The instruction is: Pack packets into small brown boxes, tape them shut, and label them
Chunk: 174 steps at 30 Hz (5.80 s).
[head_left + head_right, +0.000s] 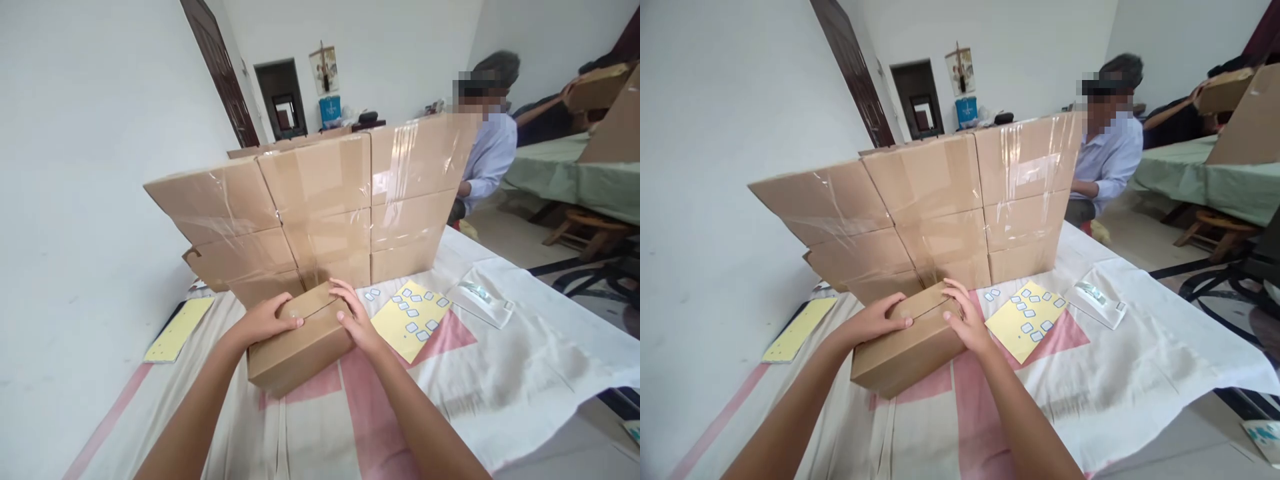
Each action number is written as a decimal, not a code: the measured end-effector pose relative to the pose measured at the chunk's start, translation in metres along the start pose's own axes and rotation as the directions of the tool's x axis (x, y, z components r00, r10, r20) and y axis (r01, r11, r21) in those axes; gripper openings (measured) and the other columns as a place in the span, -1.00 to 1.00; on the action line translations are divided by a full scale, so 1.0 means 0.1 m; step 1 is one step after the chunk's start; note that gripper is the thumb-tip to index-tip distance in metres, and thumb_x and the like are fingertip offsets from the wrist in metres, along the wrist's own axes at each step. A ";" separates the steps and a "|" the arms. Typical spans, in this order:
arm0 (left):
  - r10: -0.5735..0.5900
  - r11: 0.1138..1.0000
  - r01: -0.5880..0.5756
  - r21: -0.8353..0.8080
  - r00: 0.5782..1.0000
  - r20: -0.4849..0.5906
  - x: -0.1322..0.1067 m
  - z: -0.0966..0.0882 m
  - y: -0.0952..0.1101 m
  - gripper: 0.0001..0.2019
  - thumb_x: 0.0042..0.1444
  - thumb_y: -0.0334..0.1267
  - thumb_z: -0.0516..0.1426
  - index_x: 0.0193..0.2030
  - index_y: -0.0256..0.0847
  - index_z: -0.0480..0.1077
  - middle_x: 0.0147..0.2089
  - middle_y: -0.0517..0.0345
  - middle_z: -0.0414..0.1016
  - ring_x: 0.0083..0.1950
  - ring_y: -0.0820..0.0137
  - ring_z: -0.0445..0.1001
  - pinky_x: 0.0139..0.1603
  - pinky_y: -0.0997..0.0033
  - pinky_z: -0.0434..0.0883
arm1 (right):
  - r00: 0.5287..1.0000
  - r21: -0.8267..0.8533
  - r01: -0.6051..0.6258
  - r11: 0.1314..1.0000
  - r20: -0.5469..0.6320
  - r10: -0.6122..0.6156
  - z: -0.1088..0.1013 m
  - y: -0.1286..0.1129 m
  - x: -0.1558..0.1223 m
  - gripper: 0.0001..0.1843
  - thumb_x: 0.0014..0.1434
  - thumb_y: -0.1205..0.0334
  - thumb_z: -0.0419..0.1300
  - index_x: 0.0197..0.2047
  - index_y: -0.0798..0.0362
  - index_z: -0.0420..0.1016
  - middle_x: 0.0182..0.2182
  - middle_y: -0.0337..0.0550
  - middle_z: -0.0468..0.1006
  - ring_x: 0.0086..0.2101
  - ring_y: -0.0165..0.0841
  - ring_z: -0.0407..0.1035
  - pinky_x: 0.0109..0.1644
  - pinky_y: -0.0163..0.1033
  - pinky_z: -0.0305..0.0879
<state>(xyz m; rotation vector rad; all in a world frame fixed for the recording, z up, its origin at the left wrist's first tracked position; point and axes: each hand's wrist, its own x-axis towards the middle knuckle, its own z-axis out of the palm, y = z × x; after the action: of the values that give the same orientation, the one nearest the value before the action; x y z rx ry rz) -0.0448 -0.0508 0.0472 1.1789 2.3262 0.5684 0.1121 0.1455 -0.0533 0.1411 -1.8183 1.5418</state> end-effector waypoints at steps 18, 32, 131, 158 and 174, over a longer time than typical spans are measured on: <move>-0.008 0.969 0.057 -0.239 0.980 0.201 0.11 -0.08 -0.08 -0.30 -0.11 0.26 0.35 0.06 -0.11 0.34 0.14 0.02 0.53 0.14 0.06 0.52 -0.02 0.29 0.43 | 0.992 0.190 -0.125 0.974 0.043 0.119 0.03 0.07 -0.14 -0.15 0.26 -0.38 0.10 0.49 -0.21 0.13 0.48 -0.11 0.10 0.46 -0.04 -0.07 0.52 0.14 -0.14; 0.087 0.977 -0.040 -0.207 0.970 0.225 0.06 -0.08 -0.02 -0.38 -0.09 0.17 0.36 0.03 -0.10 0.36 0.06 0.10 0.55 0.14 0.06 0.51 -0.01 0.30 0.40 | 0.912 0.503 -0.248 0.828 -0.168 0.375 0.08 0.40 -0.06 -0.32 0.19 -0.51 0.04 -0.11 -0.11 0.62 -0.02 -0.04 0.62 0.05 -0.02 0.43 0.18 0.06 0.28; 0.498 0.774 -0.066 0.629 0.678 -0.541 -1.05 0.65 0.25 -0.55 0.32 -0.09 0.14 0.30 -0.09 0.29 0.29 0.00 0.46 0.25 0.08 0.39 0.24 0.03 0.23 | 0.899 0.168 -0.398 0.902 -0.122 0.420 0.08 0.57 -0.06 -0.59 0.29 -0.12 0.14 -0.22 0.05 0.59 -0.13 -0.06 0.64 -0.11 -0.17 0.47 0.03 -0.12 0.32; 0.442 0.838 -0.034 0.545 0.627 -0.641 -0.85 0.61 0.31 -0.79 0.31 -0.21 0.16 0.07 -0.04 0.39 0.01 0.20 0.59 0.04 0.24 0.46 0.17 0.12 0.21 | 0.937 0.117 -0.229 0.966 -0.244 0.252 0.08 0.10 0.02 -0.65 0.33 -0.08 0.15 -0.37 -0.01 0.41 -0.37 -0.19 0.46 -0.26 -0.25 0.37 -0.11 -0.17 0.26; 0.467 0.799 -0.015 0.601 0.645 -0.605 -0.79 0.60 0.36 -0.78 0.29 -0.23 0.18 0.06 -0.07 0.41 -0.02 0.17 0.61 -0.02 0.25 0.49 0.11 0.13 0.25 | 0.991 0.020 0.133 0.991 -0.024 -0.133 0.00 -0.22 0.00 -0.82 0.25 0.25 0.20 -0.41 0.00 0.41 -0.30 -0.17 0.22 -0.22 -0.25 0.23 -0.09 -0.07 0.20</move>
<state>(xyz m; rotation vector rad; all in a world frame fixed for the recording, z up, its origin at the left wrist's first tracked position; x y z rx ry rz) 0.0538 -0.0872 0.0357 1.8364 3.1913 0.5471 0.1237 0.1393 -0.0358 0.2493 -1.7391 1.4638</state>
